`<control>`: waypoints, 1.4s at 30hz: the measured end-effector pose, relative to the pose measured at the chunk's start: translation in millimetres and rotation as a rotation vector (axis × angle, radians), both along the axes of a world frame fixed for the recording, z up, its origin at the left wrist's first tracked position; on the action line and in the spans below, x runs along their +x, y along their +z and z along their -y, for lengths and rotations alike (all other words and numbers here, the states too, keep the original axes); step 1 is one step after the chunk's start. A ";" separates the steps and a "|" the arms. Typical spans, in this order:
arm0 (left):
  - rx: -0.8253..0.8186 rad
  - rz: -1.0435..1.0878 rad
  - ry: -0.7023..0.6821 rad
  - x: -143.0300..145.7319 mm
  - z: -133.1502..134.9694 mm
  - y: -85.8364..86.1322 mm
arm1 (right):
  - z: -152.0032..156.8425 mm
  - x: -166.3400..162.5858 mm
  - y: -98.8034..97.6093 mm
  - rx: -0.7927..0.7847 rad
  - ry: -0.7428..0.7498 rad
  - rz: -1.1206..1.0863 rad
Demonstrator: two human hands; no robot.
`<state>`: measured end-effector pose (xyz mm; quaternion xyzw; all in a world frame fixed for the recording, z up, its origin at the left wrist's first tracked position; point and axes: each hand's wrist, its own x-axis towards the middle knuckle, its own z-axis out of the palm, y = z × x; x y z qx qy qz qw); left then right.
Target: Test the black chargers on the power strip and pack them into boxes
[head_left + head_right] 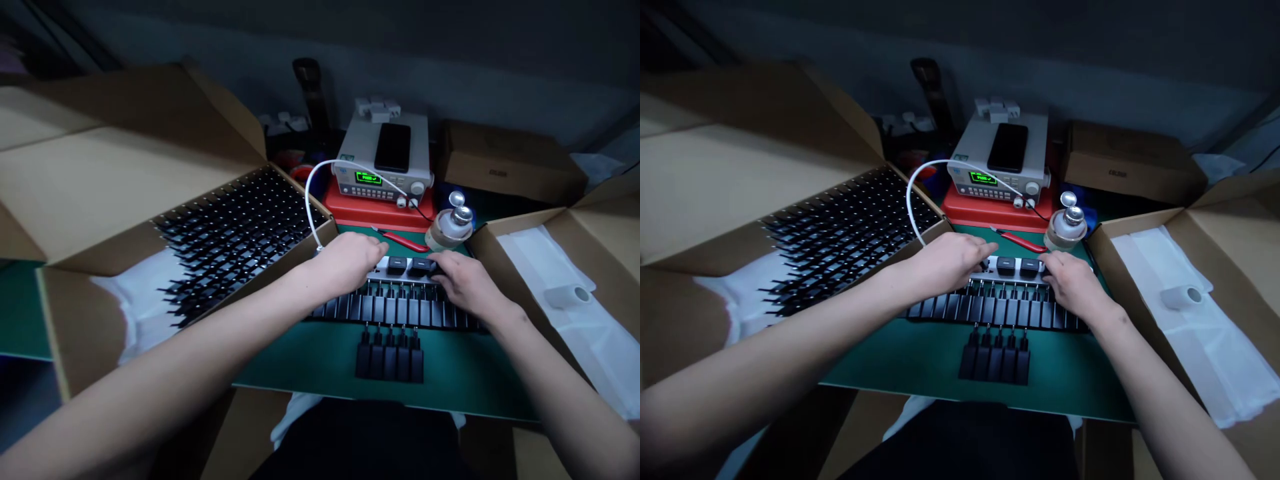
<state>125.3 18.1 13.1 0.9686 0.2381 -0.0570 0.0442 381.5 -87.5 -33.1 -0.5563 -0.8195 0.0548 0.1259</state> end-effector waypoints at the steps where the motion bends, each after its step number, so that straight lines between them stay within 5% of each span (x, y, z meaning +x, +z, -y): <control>1: -0.004 0.009 0.008 -0.5 -1.4 -1.2 | 1.5 2.3 -2.9 0.020 -0.010 -0.022; 9: -0.002 0.086 0.011 -8.0 -1.6 -8.7 | 51.7 -13.0 15.2 0.322 -0.077 -0.157; 15: 0.000 0.101 0.006 -6.5 2.9 -12.0 | 116.8 -40.9 -2.2 0.156 -0.005 -0.323; 20: 0.016 0.040 0.002 6.1 9.9 -24.7 | 126.7 -43.2 -4.9 0.206 -0.028 -0.347; 23: 0.025 0.194 0.008 -1.0 17.7 -32.4 | 112.1 -41.5 7.9 0.245 -0.010 -0.363; 26: 0.071 0.608 0.098 -29.6 34.0 -38.5 | 85.5 -43.7 24.8 0.304 -0.009 -0.410; 30: 0.075 1.103 0.599 -76.5 53.5 -54.3 | 29.6 -65.0 42.4 0.305 0.011 -0.521; 32: 0.019 1.115 0.722 -90.4 52.0 -65.2 | -5.5 -87.2 44.6 0.258 0.032 -0.582; 37: -0.155 0.891 0.609 -93.1 27.9 -80.4 | -82.5 -158.1 36.0 -0.008 0.012 -0.525; 42: -0.191 0.775 0.621 -90.6 19.8 -82.0 | -104.9 -176.6 40.2 -0.157 0.083 -0.457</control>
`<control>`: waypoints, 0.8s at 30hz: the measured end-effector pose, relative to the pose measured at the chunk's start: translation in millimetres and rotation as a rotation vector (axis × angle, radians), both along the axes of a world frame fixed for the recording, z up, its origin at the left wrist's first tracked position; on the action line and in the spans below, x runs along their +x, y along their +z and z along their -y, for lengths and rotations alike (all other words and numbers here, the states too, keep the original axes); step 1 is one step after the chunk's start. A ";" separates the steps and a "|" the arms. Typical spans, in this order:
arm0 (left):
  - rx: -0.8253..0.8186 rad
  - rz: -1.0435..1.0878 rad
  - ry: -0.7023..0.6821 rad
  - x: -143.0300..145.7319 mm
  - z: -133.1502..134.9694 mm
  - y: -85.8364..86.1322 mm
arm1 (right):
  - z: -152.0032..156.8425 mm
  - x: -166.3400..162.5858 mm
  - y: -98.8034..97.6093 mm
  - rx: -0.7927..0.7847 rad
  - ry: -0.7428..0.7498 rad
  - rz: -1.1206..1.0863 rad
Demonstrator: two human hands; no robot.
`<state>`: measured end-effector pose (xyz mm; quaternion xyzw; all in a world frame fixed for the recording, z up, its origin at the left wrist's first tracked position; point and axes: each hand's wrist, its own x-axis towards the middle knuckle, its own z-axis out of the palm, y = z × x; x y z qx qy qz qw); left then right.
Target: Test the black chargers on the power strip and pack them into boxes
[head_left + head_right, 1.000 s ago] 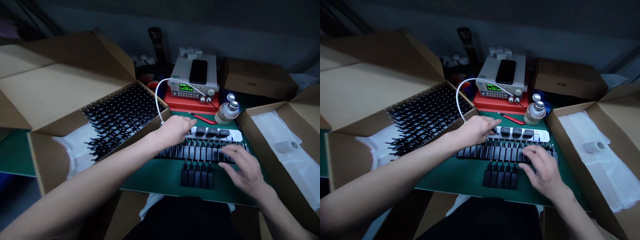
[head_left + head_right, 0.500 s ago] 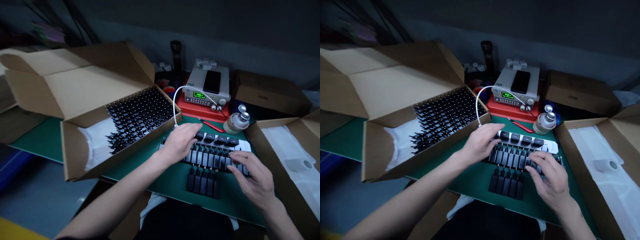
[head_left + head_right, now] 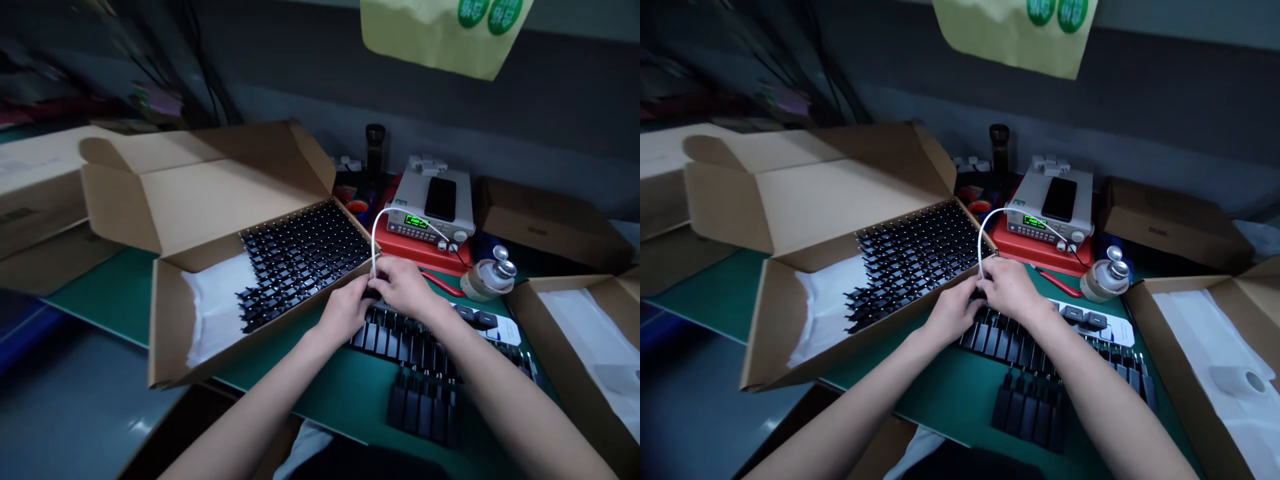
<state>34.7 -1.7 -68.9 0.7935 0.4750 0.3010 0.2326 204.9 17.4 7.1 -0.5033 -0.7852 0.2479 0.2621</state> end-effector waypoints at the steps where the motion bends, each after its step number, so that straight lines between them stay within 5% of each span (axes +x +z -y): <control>1: 0.002 -0.010 0.008 -0.6 0.6 -0.5 | 2.0 5.3 2.5 -0.008 -0.006 -0.049; 5: 0.002 -0.038 0.003 -2.7 2.9 -1.1 | 18.4 31.9 5.5 -0.059 -0.085 -0.159; 12: -0.038 -0.050 -0.003 -0.9 1.0 2.5 | 32.1 35.0 -8.2 0.092 -0.075 0.191; 24: -0.076 0.176 -0.261 -10.7 2.8 28.3 | 28.4 38.3 -5.6 0.058 -0.009 0.140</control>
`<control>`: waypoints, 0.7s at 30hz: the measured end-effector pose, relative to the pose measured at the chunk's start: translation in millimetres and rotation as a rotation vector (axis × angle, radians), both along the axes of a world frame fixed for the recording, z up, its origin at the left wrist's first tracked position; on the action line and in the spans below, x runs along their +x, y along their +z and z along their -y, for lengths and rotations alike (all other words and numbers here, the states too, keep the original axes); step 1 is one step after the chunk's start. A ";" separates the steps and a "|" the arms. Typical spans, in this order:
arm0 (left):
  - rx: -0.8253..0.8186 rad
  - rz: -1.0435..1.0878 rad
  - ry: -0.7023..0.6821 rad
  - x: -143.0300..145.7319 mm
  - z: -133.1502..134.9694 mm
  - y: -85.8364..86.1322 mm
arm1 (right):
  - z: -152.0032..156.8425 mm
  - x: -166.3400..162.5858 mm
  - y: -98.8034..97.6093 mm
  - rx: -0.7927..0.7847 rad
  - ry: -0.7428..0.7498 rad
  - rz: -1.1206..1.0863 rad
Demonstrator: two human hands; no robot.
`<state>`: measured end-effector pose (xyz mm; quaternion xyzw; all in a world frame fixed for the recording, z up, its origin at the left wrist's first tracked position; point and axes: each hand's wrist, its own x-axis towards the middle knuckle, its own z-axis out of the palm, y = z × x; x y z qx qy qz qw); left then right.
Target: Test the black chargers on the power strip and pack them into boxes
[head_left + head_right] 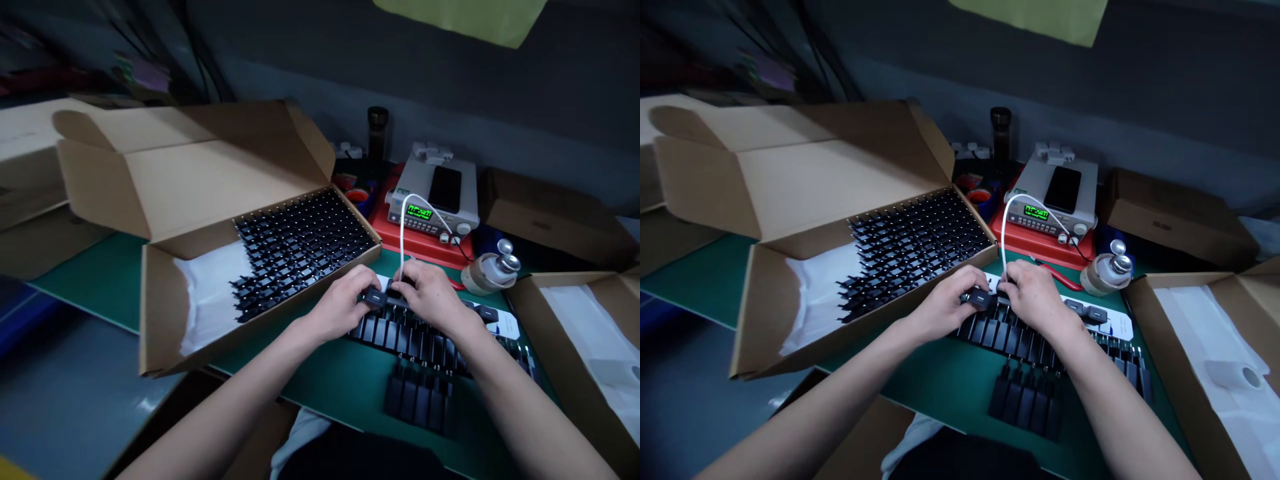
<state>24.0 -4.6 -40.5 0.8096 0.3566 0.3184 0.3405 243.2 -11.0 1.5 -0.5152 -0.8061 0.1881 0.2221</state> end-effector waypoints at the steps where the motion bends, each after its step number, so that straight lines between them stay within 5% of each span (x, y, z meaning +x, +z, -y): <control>1: -0.011 -0.023 0.000 3.9 0.5 -2.7 | 0.2 0.1 0.0 0.001 0.001 0.001; 8: -0.129 -0.098 -0.057 28.6 -3.9 -21.7 | 0.7 0.3 -1.1 0.026 -0.028 0.016; 15: -0.232 -0.198 -0.038 28.8 -6.9 -11.8 | 8.8 45.3 4.2 0.077 -0.261 -0.601; 21: -0.301 0.013 -0.050 34.4 -10.7 -11.8 | 22.3 53.9 -4.0 0.100 -0.106 -0.358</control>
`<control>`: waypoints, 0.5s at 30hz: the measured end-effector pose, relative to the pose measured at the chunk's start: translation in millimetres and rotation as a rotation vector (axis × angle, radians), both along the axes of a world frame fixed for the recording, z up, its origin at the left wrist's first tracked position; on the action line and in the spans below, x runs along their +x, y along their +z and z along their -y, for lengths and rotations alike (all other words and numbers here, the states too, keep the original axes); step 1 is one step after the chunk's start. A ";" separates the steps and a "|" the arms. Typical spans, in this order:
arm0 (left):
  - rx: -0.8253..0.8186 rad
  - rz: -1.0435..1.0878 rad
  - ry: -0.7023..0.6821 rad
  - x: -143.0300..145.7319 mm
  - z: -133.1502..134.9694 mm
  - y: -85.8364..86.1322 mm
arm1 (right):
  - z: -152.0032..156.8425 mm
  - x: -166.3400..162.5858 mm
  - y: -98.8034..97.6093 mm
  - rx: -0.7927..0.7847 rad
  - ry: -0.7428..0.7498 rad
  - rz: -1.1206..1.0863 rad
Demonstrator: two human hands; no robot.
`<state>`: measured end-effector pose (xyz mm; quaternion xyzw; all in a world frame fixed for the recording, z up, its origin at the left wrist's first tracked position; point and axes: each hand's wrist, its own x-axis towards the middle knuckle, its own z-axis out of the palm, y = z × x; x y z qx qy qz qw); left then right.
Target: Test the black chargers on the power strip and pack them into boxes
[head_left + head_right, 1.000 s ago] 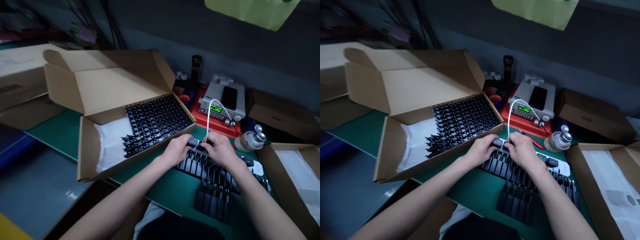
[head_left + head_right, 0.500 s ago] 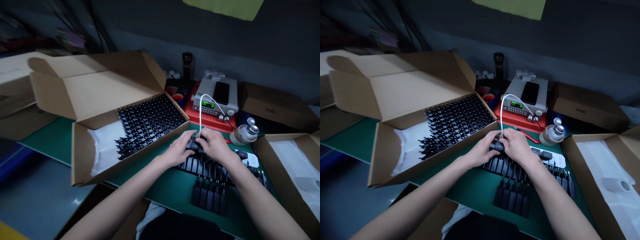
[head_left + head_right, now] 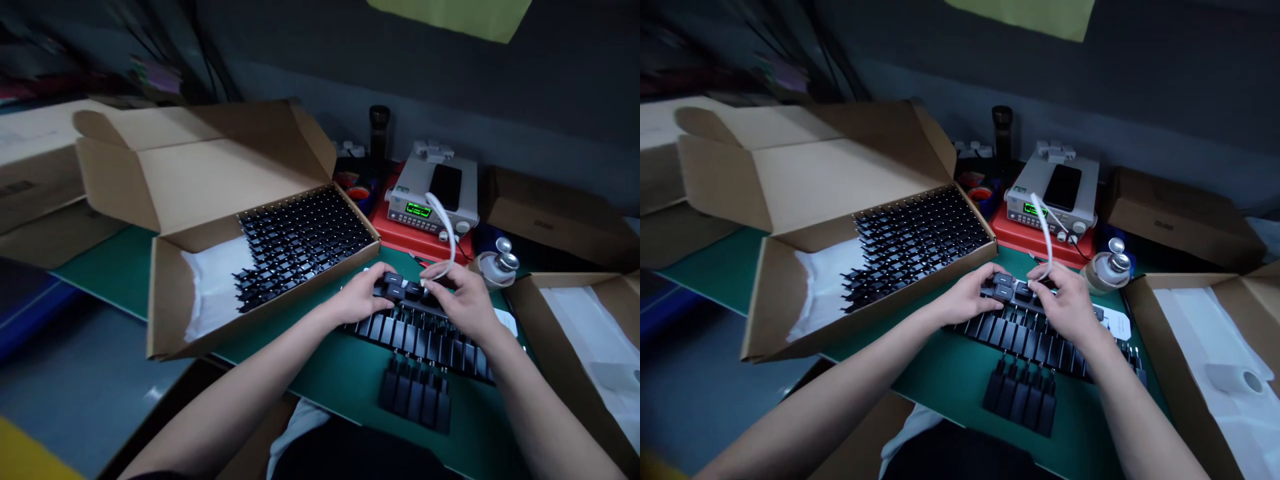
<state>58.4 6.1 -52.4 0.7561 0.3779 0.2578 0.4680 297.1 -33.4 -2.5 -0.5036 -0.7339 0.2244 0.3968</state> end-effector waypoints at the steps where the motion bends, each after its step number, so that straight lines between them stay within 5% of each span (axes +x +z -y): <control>1: 0.003 0.061 0.008 -0.8 3.0 1.0 | 0.3 -3.1 -1.9 0.023 0.040 0.068; 5: 0.006 0.263 0.051 -19.4 28.0 14.3 | -4.4 -8.9 -6.5 0.164 0.169 0.313; 9: 0.013 0.275 0.080 -74.8 47.3 36.8 | -12.8 -1.4 -12.9 0.277 0.188 0.380; 12: 0.075 0.143 0.304 -143.5 38.3 51.9 | -14.1 1.9 -16.7 0.296 0.133 0.389; 15: 0.064 -0.204 0.646 -214.1 6.6 58.3 | -11.2 -1.2 -15.6 0.313 0.100 0.417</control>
